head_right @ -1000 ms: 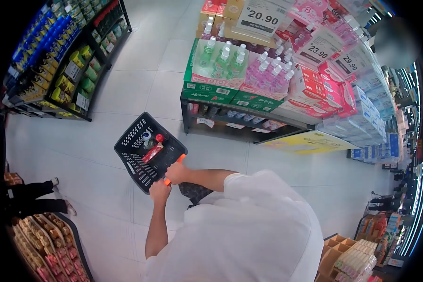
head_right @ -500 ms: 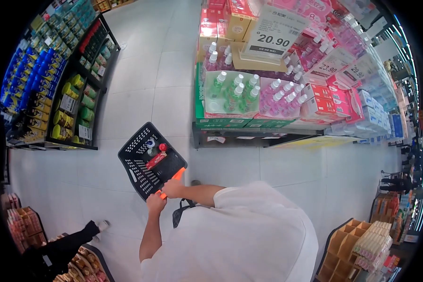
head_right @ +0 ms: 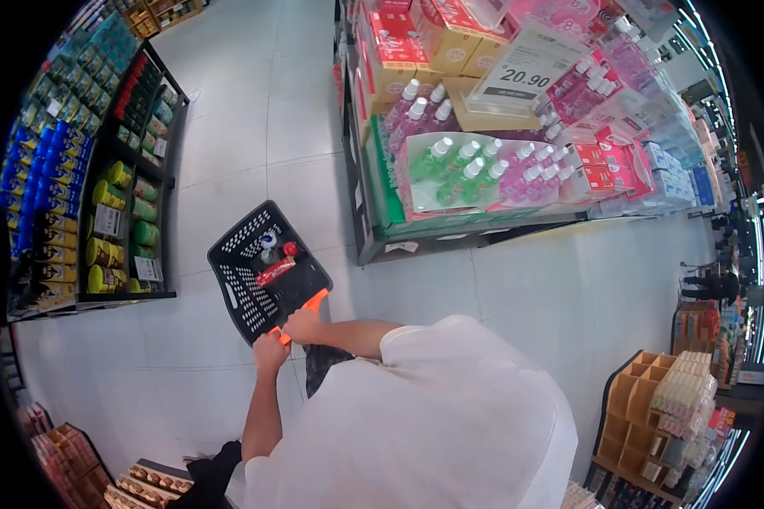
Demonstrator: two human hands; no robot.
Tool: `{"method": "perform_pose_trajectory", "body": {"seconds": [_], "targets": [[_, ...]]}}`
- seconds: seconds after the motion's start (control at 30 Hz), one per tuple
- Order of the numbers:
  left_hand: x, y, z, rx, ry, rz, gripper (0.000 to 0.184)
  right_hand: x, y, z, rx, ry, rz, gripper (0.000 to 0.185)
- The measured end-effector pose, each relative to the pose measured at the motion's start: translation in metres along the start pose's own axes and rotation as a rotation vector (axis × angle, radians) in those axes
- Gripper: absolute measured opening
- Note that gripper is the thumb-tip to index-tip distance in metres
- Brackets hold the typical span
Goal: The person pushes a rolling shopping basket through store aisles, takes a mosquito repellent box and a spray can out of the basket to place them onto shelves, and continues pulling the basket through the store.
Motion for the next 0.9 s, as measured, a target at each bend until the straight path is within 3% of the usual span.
{"method": "perform_pose_trajectory", "body": {"seconds": [0.3,0.37,0.43,0.47,0.5,0.57,0.7,0.87,0.9], "targets": [[0.026,-0.077,-0.067,-0.175,-0.076,-0.16,0.026,0.041,-0.079,-0.005,-0.221,0.011,-0.042,0.019],[0.024,-0.094,-0.082,-0.206,-0.099,-0.227,0.028,0.026,-0.1,0.003,-0.254,-0.014,0.037,0.022],[0.034,-0.108,-0.091,-0.197,-0.032,-0.231,0.026,0.032,-0.113,0.008,-0.23,-0.018,0.013,0.022],[0.034,-0.119,-0.098,-0.218,-0.041,-0.332,0.029,0.025,-0.124,0.015,-0.24,0.009,-0.011,0.022],[0.038,-0.126,-0.104,-0.252,-0.037,-0.253,0.028,0.02,-0.133,0.018,-0.285,0.08,0.002,0.023],[0.037,-0.14,-0.112,-0.281,-0.053,-0.337,0.026,0.046,-0.143,0.01,-0.401,-0.006,-0.104,0.022],[0.046,-0.159,-0.121,-0.323,-0.026,-0.316,0.023,0.067,-0.158,0.009,-0.385,-0.026,-0.103,0.02],[0.061,-0.179,-0.131,-0.361,-0.004,-0.385,0.027,0.079,-0.172,0.015,-0.361,-0.223,-0.279,0.036],[0.067,-0.183,-0.133,-0.364,0.022,-0.423,0.028,0.079,-0.177,0.021,-0.276,-0.348,-0.248,0.041]]}}
Point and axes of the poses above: each hand's wrist, its own y-axis away from the middle knuckle, its own x-axis out of the back of the hand, z = x × y, the point moved 3 cm from there along -y, towards the middle knuckle, and after that the axes turned 4 degrees about -y, right-handed, at the moved point
